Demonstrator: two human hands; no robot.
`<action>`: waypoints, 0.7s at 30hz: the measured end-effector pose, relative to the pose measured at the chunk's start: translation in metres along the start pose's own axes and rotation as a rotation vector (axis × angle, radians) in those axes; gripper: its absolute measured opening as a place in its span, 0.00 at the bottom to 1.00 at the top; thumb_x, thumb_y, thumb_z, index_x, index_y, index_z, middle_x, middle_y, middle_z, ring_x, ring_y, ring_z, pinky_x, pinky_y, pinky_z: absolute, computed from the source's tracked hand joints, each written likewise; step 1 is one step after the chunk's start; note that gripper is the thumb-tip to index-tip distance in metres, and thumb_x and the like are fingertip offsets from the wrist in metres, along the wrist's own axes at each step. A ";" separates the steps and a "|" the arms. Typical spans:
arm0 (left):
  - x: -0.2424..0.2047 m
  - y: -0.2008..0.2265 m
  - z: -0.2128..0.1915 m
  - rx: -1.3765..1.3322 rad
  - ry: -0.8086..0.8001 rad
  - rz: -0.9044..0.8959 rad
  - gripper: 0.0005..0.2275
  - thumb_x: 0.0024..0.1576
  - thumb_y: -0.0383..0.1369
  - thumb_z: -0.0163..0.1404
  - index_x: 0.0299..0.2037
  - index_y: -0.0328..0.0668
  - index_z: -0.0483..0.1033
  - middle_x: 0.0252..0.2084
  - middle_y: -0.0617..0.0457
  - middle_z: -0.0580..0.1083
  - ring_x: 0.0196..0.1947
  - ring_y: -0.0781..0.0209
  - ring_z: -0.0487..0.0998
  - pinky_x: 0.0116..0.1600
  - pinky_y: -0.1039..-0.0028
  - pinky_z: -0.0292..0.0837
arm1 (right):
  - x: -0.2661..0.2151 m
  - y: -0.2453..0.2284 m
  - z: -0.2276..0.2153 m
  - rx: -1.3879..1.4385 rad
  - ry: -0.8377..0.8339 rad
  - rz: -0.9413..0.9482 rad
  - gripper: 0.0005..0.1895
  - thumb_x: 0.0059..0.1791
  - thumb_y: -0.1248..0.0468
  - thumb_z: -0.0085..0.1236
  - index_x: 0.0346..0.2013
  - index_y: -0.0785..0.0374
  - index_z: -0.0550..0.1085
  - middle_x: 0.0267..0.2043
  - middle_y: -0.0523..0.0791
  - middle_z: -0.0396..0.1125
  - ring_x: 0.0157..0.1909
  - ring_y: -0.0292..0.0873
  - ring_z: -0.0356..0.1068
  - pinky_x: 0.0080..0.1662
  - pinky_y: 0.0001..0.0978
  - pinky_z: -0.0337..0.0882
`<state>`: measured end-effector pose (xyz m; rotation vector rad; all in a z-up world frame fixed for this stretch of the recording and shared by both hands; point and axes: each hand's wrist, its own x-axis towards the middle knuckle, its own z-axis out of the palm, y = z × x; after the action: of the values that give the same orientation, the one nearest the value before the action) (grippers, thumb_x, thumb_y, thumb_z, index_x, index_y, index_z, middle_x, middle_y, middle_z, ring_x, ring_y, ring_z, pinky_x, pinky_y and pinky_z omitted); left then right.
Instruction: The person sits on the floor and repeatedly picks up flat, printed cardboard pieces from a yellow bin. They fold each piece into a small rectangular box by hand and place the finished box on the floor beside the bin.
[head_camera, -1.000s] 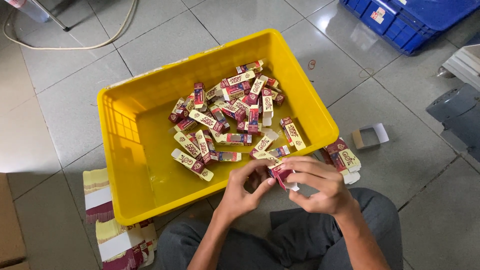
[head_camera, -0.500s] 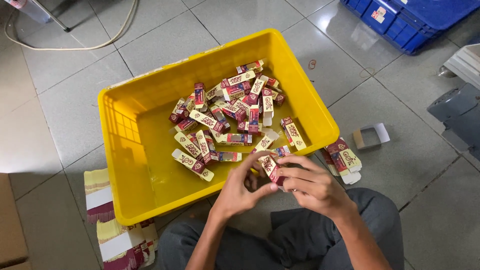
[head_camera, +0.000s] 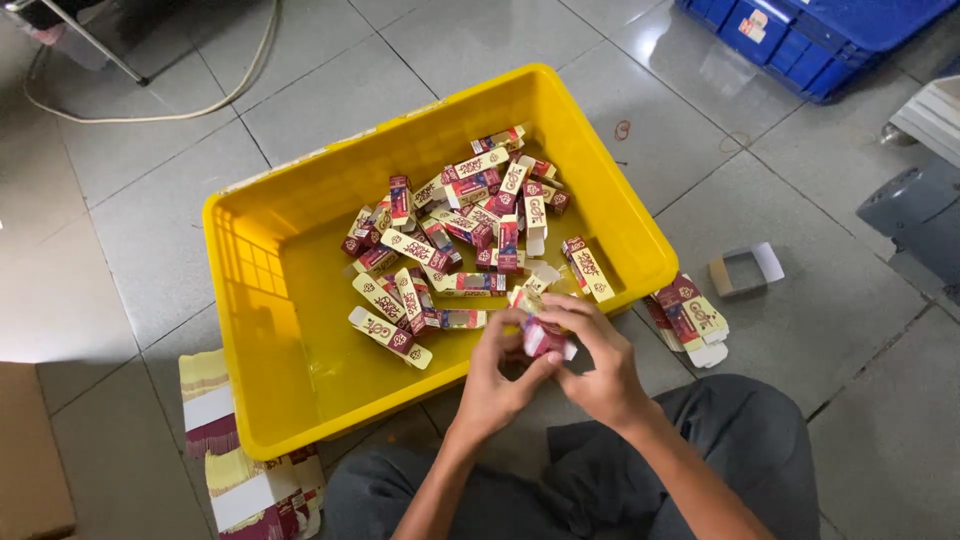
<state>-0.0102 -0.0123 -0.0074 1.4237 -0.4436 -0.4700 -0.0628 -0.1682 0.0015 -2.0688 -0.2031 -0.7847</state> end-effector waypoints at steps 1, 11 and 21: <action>0.001 -0.001 0.000 0.103 -0.031 -0.048 0.22 0.55 0.36 0.62 0.56 0.45 0.66 0.35 0.37 0.79 0.33 0.49 0.81 0.40 0.62 0.76 | 0.001 0.003 0.000 0.001 -0.002 -0.020 0.22 0.44 0.67 0.67 0.53 0.65 0.75 0.56 0.50 0.71 0.59 0.55 0.73 0.58 0.48 0.75; 0.006 -0.020 -0.001 0.130 0.001 -0.025 0.14 0.54 0.39 0.55 0.43 0.37 0.77 0.28 0.39 0.78 0.26 0.52 0.79 0.33 0.61 0.78 | 0.012 0.001 -0.020 0.282 -0.253 0.025 0.27 0.39 0.75 0.67 0.54 0.66 0.77 0.58 0.54 0.73 0.63 0.57 0.70 0.63 0.53 0.67; 0.004 -0.023 -0.003 0.191 0.062 -0.005 0.12 0.51 0.36 0.52 0.40 0.35 0.78 0.25 0.44 0.75 0.26 0.56 0.73 0.32 0.65 0.72 | 0.004 0.023 -0.024 0.607 -0.314 0.360 0.17 0.48 0.65 0.63 0.50 0.66 0.80 0.58 0.57 0.73 0.65 0.60 0.68 0.61 0.52 0.68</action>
<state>-0.0062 -0.0135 -0.0301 1.6197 -0.4443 -0.3943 -0.0610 -0.2017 -0.0020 -1.5682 -0.2027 -0.1402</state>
